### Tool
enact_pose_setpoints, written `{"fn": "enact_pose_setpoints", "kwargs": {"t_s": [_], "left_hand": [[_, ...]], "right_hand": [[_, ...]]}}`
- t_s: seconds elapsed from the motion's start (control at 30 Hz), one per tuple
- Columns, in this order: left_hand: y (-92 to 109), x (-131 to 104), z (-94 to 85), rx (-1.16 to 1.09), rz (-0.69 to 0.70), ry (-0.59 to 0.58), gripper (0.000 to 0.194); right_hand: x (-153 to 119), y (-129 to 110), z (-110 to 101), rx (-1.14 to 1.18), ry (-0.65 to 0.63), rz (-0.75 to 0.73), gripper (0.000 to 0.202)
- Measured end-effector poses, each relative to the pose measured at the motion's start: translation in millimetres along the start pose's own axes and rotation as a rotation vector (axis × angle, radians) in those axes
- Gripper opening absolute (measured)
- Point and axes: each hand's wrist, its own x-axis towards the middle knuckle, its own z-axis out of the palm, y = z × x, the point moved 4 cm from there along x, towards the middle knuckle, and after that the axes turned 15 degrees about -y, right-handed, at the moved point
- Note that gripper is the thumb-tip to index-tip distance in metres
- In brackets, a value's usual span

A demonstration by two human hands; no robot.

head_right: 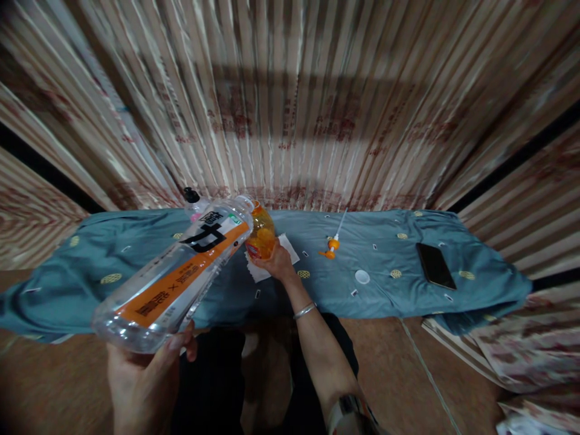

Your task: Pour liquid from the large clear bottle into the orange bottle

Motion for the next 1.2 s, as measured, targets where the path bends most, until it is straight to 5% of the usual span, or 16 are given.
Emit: {"fn": "enact_pose_setpoints", "kwargs": {"t_s": [0.83, 1.2], "left_hand": [[-3, -1, -7.7, 0.027, 0.022, 0.009, 0.076], [14, 1, 10.8, 0.015, 0.028, 0.066, 0.075]], "right_hand": [[-7, -12, -3, -0.069, -0.018, 0.047, 0.075], [-2, -5, -1, -0.051, 0.016, 0.016, 0.073]]}}
